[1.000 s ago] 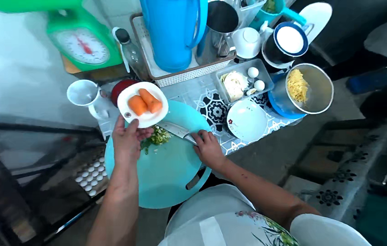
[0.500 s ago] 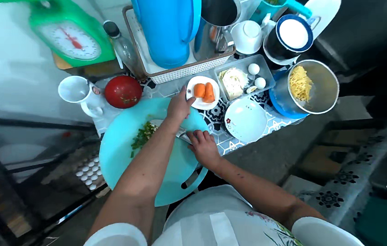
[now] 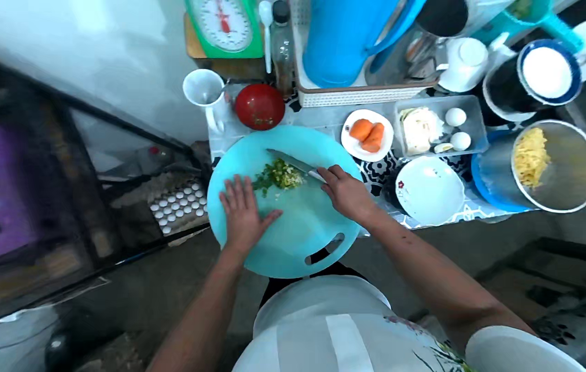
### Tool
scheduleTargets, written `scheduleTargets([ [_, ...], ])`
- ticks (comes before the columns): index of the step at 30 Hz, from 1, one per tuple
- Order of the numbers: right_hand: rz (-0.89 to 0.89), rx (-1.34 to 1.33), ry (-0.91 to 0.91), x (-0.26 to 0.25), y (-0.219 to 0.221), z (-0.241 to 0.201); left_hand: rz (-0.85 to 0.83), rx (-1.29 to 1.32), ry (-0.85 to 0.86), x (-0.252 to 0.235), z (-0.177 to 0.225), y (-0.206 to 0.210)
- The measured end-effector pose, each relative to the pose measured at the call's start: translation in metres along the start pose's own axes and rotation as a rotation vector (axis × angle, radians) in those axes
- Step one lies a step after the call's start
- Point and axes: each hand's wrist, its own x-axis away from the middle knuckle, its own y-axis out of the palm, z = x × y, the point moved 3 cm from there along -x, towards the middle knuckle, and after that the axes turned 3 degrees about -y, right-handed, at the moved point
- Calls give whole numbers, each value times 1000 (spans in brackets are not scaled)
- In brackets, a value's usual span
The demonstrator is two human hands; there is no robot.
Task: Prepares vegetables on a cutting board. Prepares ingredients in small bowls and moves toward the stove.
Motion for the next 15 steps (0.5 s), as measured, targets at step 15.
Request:
scheduleTargets([
  [15,173,-879,500,78,69,-54,102,295,142,-78,70,35],
])
